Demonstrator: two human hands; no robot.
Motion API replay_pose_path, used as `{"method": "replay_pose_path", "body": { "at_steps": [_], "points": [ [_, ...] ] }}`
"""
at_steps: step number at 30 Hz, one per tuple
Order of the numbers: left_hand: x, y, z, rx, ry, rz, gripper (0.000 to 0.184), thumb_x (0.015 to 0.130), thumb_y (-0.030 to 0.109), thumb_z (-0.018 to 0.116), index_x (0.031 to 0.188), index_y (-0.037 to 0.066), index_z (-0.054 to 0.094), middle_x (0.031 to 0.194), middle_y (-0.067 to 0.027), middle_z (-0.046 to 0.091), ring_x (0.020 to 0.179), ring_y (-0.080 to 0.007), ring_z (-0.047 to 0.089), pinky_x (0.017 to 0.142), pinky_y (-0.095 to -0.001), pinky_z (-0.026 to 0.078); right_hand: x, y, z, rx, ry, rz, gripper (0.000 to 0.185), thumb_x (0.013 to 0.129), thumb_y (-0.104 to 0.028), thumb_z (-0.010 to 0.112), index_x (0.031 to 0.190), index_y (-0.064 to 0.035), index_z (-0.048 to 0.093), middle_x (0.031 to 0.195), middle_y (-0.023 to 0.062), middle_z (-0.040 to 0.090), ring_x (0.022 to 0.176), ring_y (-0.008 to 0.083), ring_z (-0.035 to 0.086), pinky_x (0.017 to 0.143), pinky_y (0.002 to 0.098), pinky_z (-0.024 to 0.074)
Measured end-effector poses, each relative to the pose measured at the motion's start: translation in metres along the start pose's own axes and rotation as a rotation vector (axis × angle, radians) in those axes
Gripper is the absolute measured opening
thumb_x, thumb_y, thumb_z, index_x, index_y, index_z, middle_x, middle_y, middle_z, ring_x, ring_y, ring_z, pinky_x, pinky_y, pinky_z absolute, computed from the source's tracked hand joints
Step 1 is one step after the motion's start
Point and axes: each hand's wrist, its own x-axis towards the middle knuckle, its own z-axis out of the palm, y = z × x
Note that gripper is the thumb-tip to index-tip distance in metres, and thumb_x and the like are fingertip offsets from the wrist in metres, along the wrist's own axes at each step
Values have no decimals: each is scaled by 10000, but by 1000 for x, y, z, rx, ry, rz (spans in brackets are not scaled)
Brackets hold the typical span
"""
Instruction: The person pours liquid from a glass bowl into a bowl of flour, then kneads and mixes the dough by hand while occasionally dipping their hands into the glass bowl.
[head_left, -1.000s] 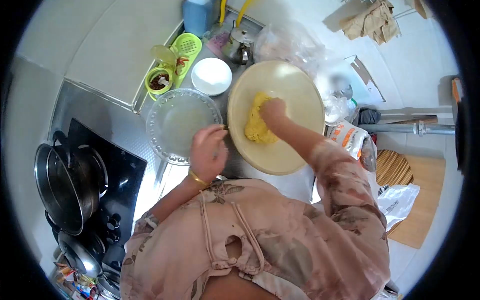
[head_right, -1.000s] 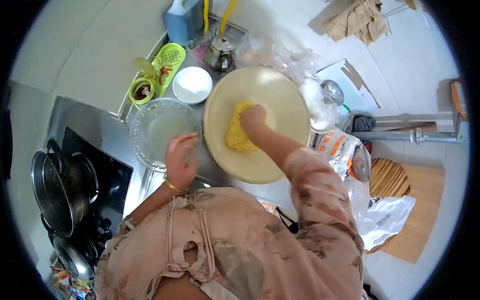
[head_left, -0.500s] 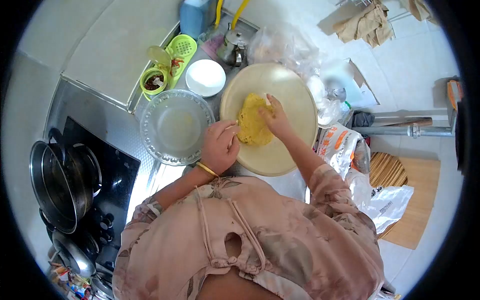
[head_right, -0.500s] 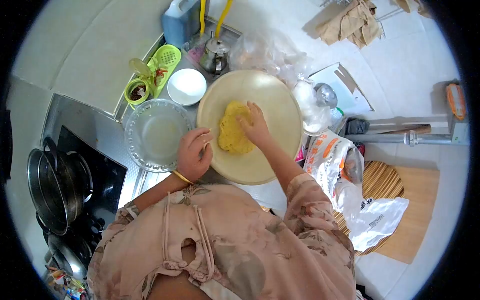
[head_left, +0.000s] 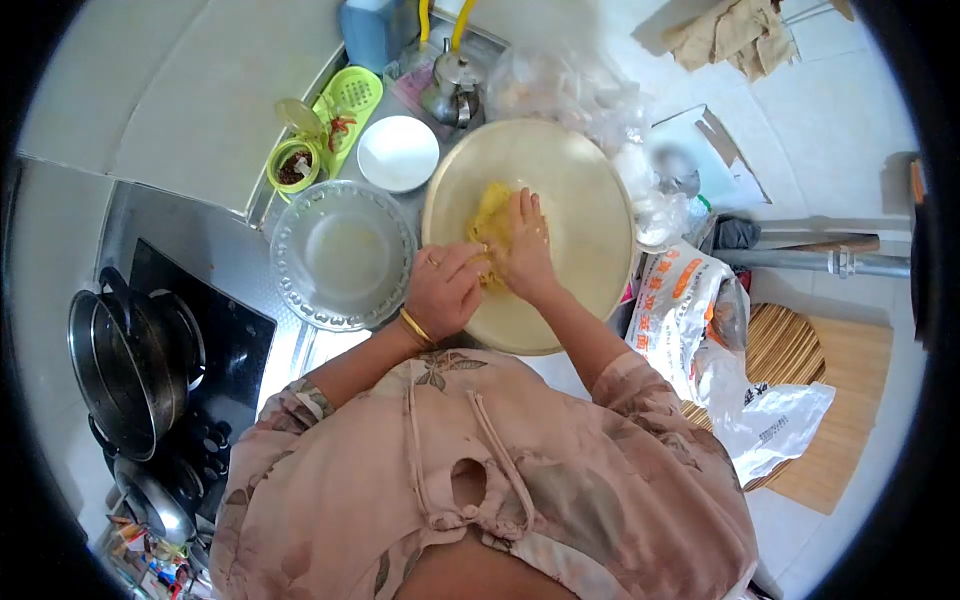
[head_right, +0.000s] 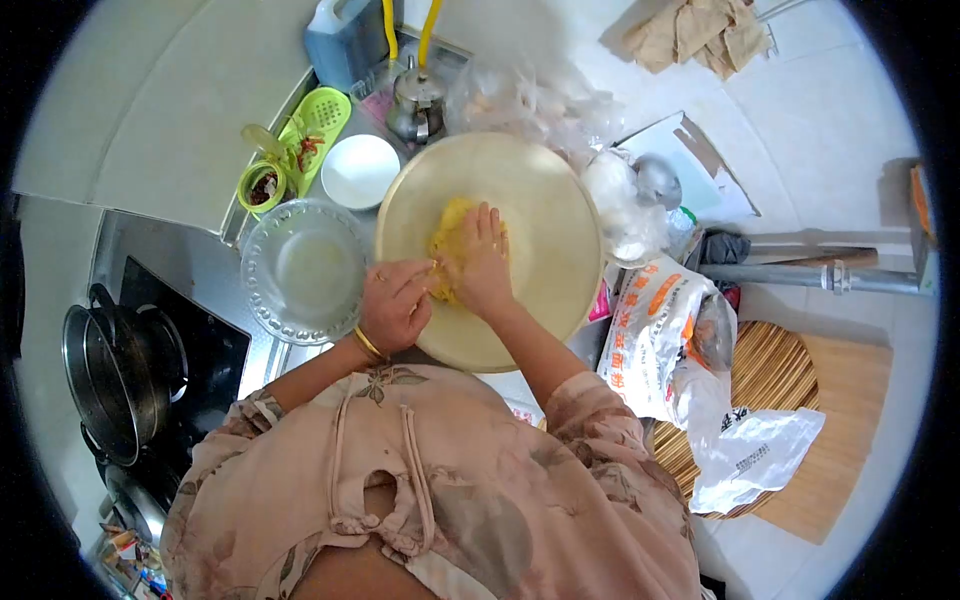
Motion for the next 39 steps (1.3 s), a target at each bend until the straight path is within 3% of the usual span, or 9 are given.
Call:
{"method": "replay_pose_path", "body": {
  "at_steps": [9,12,15,18,24,29,33,36,39],
  "points": [
    [4,4,2,24,-71,0,108,692,138,622,699,91,526,778,-56,534,748,-245,519,728,-382,360,-20,9,18,-414,-155,-143,866,727,-539,601,1403,-120,257,1425,289,151,1324,444,154,1035,588,170],
    [1,1,2,42,-34,52,147,704,148,625,657,82,502,737,-61,509,713,-254,504,712,-387,358,-1,31,0,-62,-305,-92,834,706,-528,643,1366,-118,339,1414,262,220,1314,403,212,1036,561,199],
    [1,0,2,109,-37,88,155,713,165,620,643,86,506,707,-65,502,708,-248,508,689,-391,362,36,54,-29,-178,-130,94,764,695,-475,708,1263,-34,449,1287,205,444,1204,308,415,971,417,361],
    [2,0,2,79,-67,74,157,719,151,617,633,81,506,691,-68,492,692,-252,502,695,-390,362,81,76,-4,404,-371,219,688,668,-465,750,1138,-7,545,1158,169,544,1050,244,534,851,356,452],
    [4,2,3,56,-59,55,154,709,125,622,629,63,505,704,-66,517,693,-265,506,698,-398,358,71,59,-17,482,-652,346,747,628,-577,730,1038,34,601,965,159,628,879,227,597,712,335,486],
    [5,1,3,67,-47,62,164,700,130,629,611,82,499,694,-60,514,677,-249,511,678,-389,359,-4,32,-24,245,-198,40,605,694,-501,687,1029,-6,591,857,134,620,834,263,601,752,397,458],
    [8,0,3,39,-27,70,179,692,127,634,593,88,489,689,-55,512,663,-237,513,657,-386,361,-14,0,-10,257,64,180,519,731,-482,611,1062,-84,567,881,155,602,869,315,571,802,460,406],
    [8,-2,5,45,-61,45,175,685,117,638,588,90,494,681,-53,516,645,-229,511,646,-377,367,-15,1,0,-230,300,-321,485,743,-516,561,1010,-112,579,911,161,590,865,325,560,761,473,400],
    [8,-3,4,13,-58,47,172,680,112,640,588,93,497,662,-47,509,628,-221,508,638,-369,369,20,18,8,-135,16,-191,491,738,-517,557,996,-100,586,933,152,575,896,332,544,736,474,406]
  ]
}}
